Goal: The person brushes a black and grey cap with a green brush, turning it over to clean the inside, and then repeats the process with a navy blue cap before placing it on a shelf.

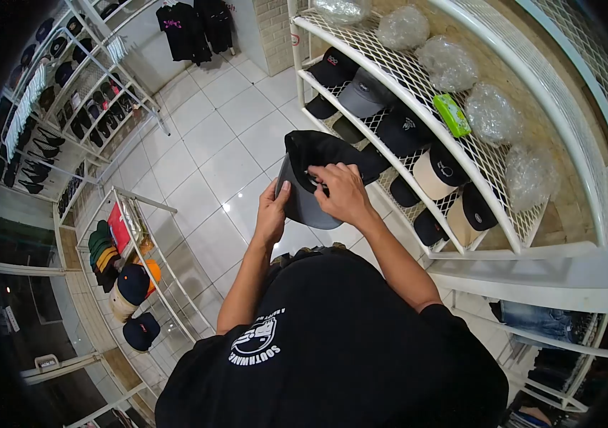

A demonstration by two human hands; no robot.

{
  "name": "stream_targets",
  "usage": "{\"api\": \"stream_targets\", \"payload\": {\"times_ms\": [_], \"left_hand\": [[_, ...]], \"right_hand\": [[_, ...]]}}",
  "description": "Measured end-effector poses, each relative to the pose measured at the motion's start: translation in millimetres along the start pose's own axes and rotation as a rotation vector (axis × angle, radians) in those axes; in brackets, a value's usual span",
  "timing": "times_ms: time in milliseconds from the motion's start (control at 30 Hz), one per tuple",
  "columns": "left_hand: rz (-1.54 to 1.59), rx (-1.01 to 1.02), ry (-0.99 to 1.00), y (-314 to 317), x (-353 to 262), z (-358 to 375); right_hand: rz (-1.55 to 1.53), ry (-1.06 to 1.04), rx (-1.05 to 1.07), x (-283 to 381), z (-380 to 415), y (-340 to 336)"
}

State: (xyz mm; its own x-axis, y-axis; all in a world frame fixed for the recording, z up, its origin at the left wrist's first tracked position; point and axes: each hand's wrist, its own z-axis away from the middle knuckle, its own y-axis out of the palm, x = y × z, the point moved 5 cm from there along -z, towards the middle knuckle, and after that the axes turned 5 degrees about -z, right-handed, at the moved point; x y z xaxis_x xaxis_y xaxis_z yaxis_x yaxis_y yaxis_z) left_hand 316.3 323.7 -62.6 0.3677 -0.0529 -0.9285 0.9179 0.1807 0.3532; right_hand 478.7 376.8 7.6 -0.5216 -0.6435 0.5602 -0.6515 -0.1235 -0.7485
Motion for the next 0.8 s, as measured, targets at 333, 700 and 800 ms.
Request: {"api": "stream_targets", "payload": {"times_ms": [333, 700, 800], "left_hand": [[0.024, 0.039, 0.026, 1.8, 6.3, -4.5], [-0.677, 0.120, 0.516, 15.9, -9.3, -18.0], [-0.793, 0.209, 0.470, 25.4, -44.5, -19.8]], "right_hand": [[-0.159, -0.073, -0.202, 13.9, -19.7, 10.2], [-0.867, 0.331, -0.381, -23.8, -29.0, 43.1], [-1.184, 0.490, -0.460, -63.9, -24.4, 42.2]]}}
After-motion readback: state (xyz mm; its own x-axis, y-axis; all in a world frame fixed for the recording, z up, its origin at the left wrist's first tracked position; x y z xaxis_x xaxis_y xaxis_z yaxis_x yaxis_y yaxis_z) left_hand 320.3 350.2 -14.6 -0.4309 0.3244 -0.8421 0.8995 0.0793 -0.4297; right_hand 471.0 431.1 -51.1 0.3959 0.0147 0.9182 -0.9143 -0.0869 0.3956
